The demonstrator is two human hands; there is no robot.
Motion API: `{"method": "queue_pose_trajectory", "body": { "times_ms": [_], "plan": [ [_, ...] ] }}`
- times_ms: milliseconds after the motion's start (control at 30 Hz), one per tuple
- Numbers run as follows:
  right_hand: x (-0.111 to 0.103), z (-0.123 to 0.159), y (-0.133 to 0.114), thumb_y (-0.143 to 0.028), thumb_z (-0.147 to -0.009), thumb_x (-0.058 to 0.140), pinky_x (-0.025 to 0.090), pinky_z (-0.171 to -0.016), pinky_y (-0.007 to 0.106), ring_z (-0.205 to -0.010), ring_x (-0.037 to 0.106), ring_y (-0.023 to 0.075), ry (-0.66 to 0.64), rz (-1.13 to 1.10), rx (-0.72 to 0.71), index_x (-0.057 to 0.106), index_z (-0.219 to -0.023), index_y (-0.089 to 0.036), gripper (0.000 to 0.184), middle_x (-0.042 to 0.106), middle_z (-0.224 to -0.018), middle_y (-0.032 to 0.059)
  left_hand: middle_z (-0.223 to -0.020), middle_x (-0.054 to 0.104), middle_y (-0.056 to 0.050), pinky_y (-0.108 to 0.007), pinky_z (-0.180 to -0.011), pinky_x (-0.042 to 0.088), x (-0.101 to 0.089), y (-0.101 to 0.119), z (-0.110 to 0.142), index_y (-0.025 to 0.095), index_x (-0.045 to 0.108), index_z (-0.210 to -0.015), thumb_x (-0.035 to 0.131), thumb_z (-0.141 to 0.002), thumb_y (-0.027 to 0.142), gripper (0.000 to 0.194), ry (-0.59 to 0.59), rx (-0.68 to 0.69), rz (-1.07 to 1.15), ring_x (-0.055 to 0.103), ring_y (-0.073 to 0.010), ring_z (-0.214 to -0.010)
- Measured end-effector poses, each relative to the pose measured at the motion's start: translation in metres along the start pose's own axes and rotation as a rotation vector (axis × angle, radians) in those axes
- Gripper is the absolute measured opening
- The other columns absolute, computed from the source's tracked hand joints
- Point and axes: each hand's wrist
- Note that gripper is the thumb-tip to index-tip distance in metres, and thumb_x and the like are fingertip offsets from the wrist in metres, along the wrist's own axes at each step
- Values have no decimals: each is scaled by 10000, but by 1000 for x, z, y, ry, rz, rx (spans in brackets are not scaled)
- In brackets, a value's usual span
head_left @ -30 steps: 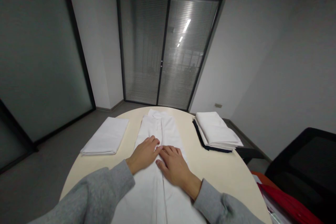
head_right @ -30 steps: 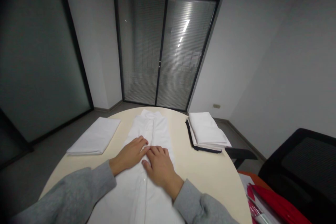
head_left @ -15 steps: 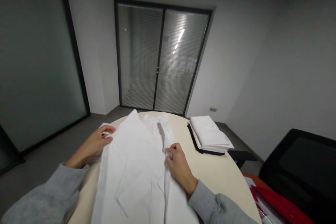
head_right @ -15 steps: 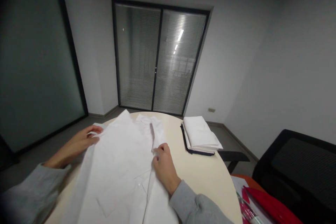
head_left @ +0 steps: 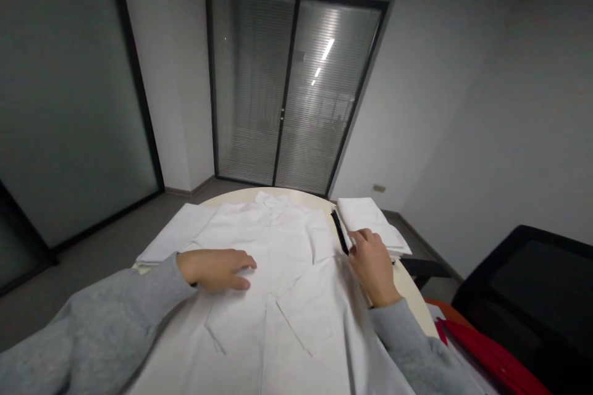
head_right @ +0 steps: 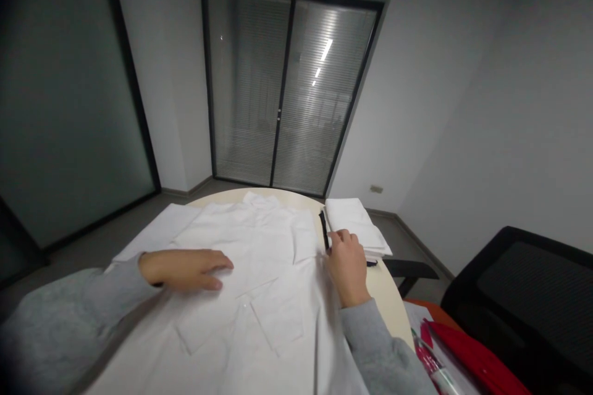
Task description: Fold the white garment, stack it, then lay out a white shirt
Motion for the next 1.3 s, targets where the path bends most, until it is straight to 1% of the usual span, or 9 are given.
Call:
{"method": "queue_pose_trajectory", "body": {
  "times_ms": [100,267,533,667,767,933,1033,1200,1300],
  "plan": [
    [5,5,-12,-110,-900,549,474,-1005,454,-1129,585,312,-37,-269,-148,700,-1217,-186,360,657,-1173,140,-1340,685,-198,-507,-984,486,3,-5,-18,199,646,-1351,525,-925,485,527,129,-245,-190,656,-395,-1204],
    [29,19,-39,-118,-901,584,494,-933,353,-998,648,220,-421,-615,-344,733,-1141,-218,299,707,-1041,66,-1199,710,-269,-522,-842,502,25,-38,-36,141,639,-1325,506,-889,631,669,223,-516,-226,696,-447,-1056],
    [41,19,-42,-151,-880,646,472,-883,370,-923,609,222,-494,-606,-299,738,-1141,-220,286,672,-972,58,-620,564,50,-272,-564,390,37,-57,-43,155,542,-1457,664,-856,480,694,329,-208,690,548,-173,-559],
    [38,20,-40,-214,-888,674,479,-918,387,-943,604,230,-533,-636,-269,694,-1245,-226,357,659,-1027,64,-954,730,-62,-269,-725,496,35,-38,-45,173,653,-1326,748,-873,452,540,392,28,1268,666,-177,-815],
    [35,23,-48,-280,-874,716,435,-1023,457,-1118,570,288,-480,-573,-270,571,-1421,-215,569,639,-1201,107,-1396,642,-127,-341,-940,532,39,-21,-47,236,587,-1417,743,-893,326,554,384,214,1482,652,-249,-1168],
    [33,31,-74,-292,-854,706,325,-1130,518,-1397,426,351,-337,-571,-315,127,-1658,-194,995,429,-1556,205,-1762,112,-18,-471,-966,582,57,3,-46,430,335,-1579,670,-892,295,776,127,278,1428,493,-323,-1412],
    [34,33,-82,-231,-819,674,340,-1091,508,-1308,517,339,-310,-613,-321,145,-1649,-189,985,543,-1454,196,-1769,48,-42,-491,-968,575,69,11,-48,449,258,-1613,715,-847,331,899,13,318,1380,529,-323,-1370],
    [38,29,-78,-142,-801,503,412,-922,411,-1037,640,278,-243,-657,-281,624,-1216,-205,436,717,-1088,99,-1585,473,-194,-410,-877,546,82,9,-55,339,91,-1677,640,-951,362,911,192,368,1155,667,-263,-1137],
    [38,19,-63,-231,-906,434,440,-765,341,-815,630,233,-148,-695,-126,628,-923,-222,195,704,-872,61,-1311,685,-131,-403,-891,518,86,4,-57,286,31,-1681,533,-1010,334,840,375,258,844,677,-190,-930]
  ]
}}
Point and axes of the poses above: each hand's wrist, its own z-axis away from the middle knuckle, its own x-axis out of the palm, y = z × x
